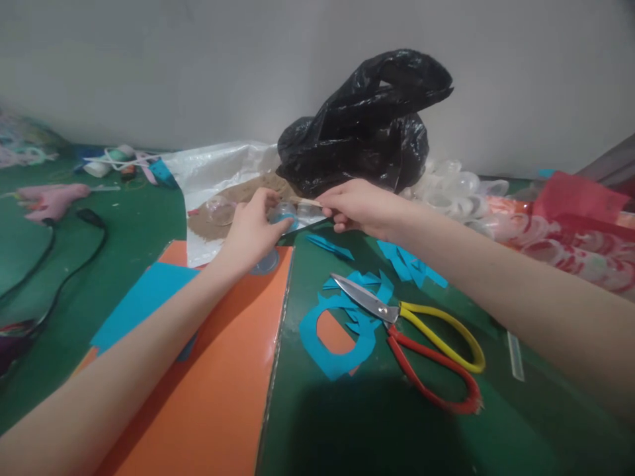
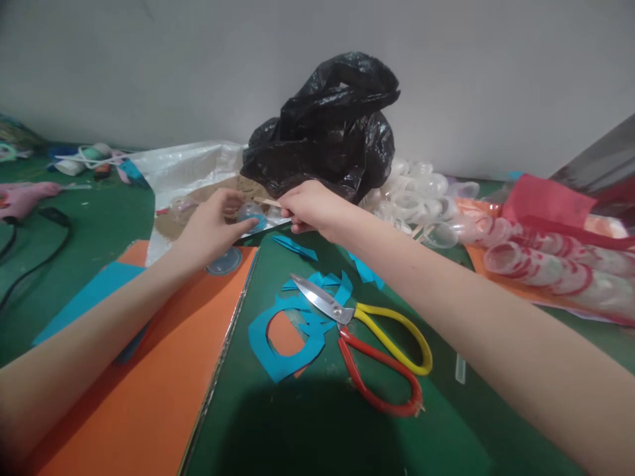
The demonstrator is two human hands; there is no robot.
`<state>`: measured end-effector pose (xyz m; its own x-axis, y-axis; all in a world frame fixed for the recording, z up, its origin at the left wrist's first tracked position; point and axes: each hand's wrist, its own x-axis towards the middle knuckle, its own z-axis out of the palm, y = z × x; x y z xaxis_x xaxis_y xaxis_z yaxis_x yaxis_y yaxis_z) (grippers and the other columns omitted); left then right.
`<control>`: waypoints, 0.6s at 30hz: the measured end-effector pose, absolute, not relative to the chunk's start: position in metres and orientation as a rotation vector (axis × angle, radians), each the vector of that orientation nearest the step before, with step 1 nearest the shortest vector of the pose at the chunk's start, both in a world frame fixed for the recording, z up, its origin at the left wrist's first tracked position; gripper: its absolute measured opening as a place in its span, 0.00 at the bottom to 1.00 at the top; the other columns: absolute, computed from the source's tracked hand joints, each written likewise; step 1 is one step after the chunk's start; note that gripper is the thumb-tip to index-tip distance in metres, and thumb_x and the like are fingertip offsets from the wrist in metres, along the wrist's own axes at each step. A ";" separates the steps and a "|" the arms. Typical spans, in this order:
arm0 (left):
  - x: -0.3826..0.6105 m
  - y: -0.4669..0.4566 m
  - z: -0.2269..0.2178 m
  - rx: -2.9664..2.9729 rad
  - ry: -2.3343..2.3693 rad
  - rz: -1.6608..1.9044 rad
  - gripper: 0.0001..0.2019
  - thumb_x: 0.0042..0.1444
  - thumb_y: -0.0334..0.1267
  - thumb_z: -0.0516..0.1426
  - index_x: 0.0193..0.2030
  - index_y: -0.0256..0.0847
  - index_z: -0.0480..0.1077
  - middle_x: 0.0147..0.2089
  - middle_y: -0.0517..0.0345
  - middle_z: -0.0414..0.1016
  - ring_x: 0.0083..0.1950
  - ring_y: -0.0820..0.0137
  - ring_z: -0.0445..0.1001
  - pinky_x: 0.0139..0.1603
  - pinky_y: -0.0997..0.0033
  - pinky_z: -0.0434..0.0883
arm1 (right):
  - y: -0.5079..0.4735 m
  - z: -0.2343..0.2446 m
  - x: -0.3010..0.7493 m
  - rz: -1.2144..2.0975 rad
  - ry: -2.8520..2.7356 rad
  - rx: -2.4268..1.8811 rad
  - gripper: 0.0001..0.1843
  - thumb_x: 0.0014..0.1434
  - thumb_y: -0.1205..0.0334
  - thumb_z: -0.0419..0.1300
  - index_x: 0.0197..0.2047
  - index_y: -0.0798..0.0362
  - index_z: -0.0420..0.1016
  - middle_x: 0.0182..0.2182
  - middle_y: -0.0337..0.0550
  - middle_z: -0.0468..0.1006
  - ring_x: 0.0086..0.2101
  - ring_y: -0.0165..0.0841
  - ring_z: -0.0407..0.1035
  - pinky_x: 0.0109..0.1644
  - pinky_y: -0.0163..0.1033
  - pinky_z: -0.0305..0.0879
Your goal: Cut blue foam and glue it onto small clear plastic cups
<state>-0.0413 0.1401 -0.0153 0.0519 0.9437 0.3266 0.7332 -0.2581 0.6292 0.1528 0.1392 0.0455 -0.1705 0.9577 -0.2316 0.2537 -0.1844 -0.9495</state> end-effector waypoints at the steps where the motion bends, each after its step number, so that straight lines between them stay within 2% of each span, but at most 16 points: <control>1: -0.042 0.141 -0.016 2.037 1.699 1.009 0.18 0.53 0.39 0.63 0.51 0.45 0.69 0.54 0.49 0.78 0.55 0.54 0.74 0.59 0.47 0.70 | 0.139 0.046 0.153 1.396 -1.447 -1.460 0.20 0.66 0.76 0.57 0.22 0.56 0.71 0.21 0.35 0.66 0.17 0.20 0.54 0.20 0.28 0.59; 9: -0.041 0.144 -0.015 2.024 1.677 1.030 0.18 0.51 0.37 0.66 0.48 0.46 0.69 0.52 0.49 0.78 0.55 0.52 0.75 0.57 0.47 0.71 | 0.140 0.055 0.148 1.311 -1.585 -1.599 0.19 0.61 0.78 0.58 0.21 0.55 0.75 0.17 0.35 0.65 0.18 0.23 0.55 0.23 0.30 0.63; 13: -0.039 0.143 -0.012 2.025 1.703 1.003 0.18 0.51 0.37 0.66 0.48 0.45 0.69 0.53 0.48 0.78 0.54 0.52 0.75 0.58 0.45 0.70 | 0.144 0.062 0.147 1.250 -1.663 -1.661 0.18 0.60 0.79 0.58 0.21 0.55 0.74 0.17 0.36 0.65 0.18 0.22 0.56 0.21 0.29 0.62; 18: -0.038 0.141 -0.010 2.011 1.708 0.992 0.19 0.51 0.39 0.66 0.50 0.44 0.70 0.54 0.47 0.78 0.55 0.50 0.74 0.60 0.42 0.69 | 0.161 0.076 0.141 1.147 -1.719 -1.753 0.17 0.56 0.80 0.63 0.20 0.56 0.72 0.18 0.39 0.68 0.18 0.25 0.60 0.20 0.31 0.59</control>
<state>-0.0385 0.1409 -0.0102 0.0433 0.9539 0.2970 0.7310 -0.2329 0.6414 0.1413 0.1608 0.0761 -0.1095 0.9602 -0.2569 0.6062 -0.1403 -0.7828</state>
